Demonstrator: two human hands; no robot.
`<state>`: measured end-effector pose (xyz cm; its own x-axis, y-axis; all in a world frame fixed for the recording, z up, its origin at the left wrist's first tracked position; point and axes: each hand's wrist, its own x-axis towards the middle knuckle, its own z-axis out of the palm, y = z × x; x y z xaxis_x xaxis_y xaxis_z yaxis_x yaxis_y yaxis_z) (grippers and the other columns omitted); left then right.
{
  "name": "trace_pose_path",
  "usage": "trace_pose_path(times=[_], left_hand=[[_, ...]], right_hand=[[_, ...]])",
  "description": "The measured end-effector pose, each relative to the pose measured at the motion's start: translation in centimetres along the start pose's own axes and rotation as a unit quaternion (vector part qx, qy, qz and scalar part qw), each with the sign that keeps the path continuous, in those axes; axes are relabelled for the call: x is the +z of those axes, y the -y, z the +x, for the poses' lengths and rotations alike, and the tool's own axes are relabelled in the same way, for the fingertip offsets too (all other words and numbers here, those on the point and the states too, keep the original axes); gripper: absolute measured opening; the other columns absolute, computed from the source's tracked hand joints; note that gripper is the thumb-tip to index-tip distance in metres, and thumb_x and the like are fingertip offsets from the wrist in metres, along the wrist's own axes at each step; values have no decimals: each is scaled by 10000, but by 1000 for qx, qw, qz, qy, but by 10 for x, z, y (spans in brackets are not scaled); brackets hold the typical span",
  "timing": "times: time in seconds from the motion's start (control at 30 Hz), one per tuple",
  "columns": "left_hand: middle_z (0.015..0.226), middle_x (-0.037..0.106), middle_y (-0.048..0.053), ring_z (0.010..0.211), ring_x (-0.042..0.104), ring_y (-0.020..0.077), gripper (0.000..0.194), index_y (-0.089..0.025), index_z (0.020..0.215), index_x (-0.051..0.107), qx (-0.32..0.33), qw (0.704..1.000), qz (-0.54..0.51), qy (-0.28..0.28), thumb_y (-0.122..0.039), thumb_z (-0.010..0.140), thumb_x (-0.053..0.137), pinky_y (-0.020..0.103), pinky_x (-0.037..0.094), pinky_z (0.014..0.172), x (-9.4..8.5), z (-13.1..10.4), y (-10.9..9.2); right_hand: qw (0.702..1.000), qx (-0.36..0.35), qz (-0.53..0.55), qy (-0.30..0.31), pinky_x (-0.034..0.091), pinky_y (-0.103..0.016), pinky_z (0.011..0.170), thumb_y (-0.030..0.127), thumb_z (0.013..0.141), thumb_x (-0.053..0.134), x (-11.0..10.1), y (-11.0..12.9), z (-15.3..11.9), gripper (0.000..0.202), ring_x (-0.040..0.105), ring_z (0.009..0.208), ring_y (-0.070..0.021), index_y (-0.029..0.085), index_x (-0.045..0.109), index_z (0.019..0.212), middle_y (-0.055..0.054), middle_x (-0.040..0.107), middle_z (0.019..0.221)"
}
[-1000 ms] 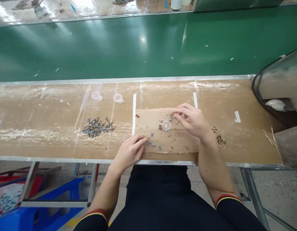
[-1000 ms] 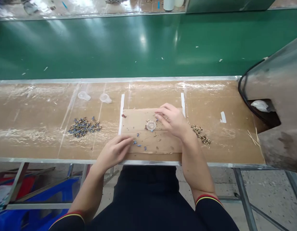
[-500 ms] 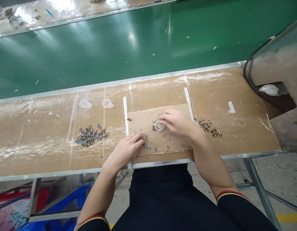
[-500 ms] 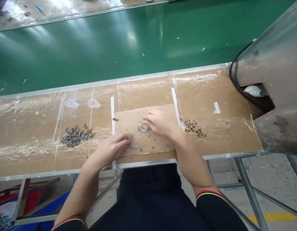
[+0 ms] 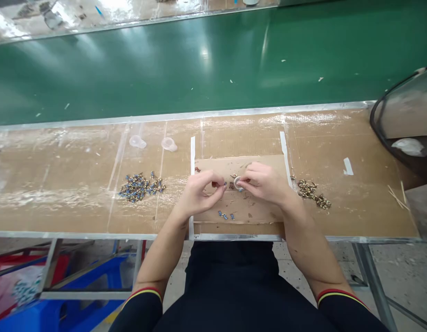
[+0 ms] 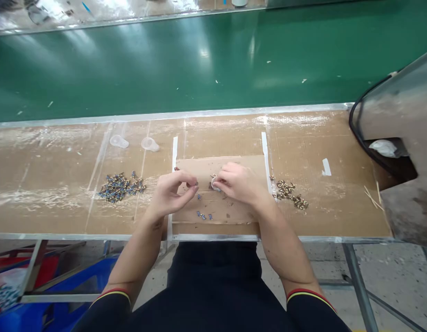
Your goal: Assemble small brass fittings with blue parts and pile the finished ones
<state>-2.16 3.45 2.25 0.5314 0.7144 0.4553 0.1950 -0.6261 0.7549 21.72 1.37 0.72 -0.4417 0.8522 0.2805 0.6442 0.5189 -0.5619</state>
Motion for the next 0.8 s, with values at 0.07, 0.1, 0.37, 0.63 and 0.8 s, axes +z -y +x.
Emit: trace_pose_path(times=[0.07,0.1,0.37,0.63,0.8], left_hand=[[718,659,0,640,617,110,105,-189,813,608,-33,997,-62,-41,-138,894,649,227,503,594,6,-3,7],[728,665,5,646,623,110,92,-188,823,612,-53,993,-89,-61,-147,892,659,222,500,588,8,-6,11],[823,714,41,711,686,119,165,-184,838,599,-127,968,-210,-53,-273,931,702,219,554,619,16,-18,10],[882,781,68,824,789,155,115,-183,982,582,-117,961,-244,-56,-283,1011,630,246,640,709,23,-22,8],[931,803,62,863,803,160,46,-187,1037,599,-77,978,-175,-79,-215,1009,623,260,662,744,30,-25,11]], right_hand=[[1000,6,-15,-20,390,-287,643,306,994,613,0,1,0,280,547,705,-159,185,694,755,-29,620,696],[999,8,-24,-28,387,-288,641,311,997,606,0,1,0,295,547,703,-159,184,689,745,-31,620,694],[998,9,-47,-28,370,-288,625,282,993,560,3,4,1,330,504,660,-145,193,656,690,-14,585,648],[995,13,12,-97,464,-306,620,261,960,615,-10,10,1,267,592,653,-148,217,644,699,-11,659,672],[955,23,82,-285,427,-298,513,283,943,661,-17,23,1,242,553,543,-124,239,619,709,21,646,619]])
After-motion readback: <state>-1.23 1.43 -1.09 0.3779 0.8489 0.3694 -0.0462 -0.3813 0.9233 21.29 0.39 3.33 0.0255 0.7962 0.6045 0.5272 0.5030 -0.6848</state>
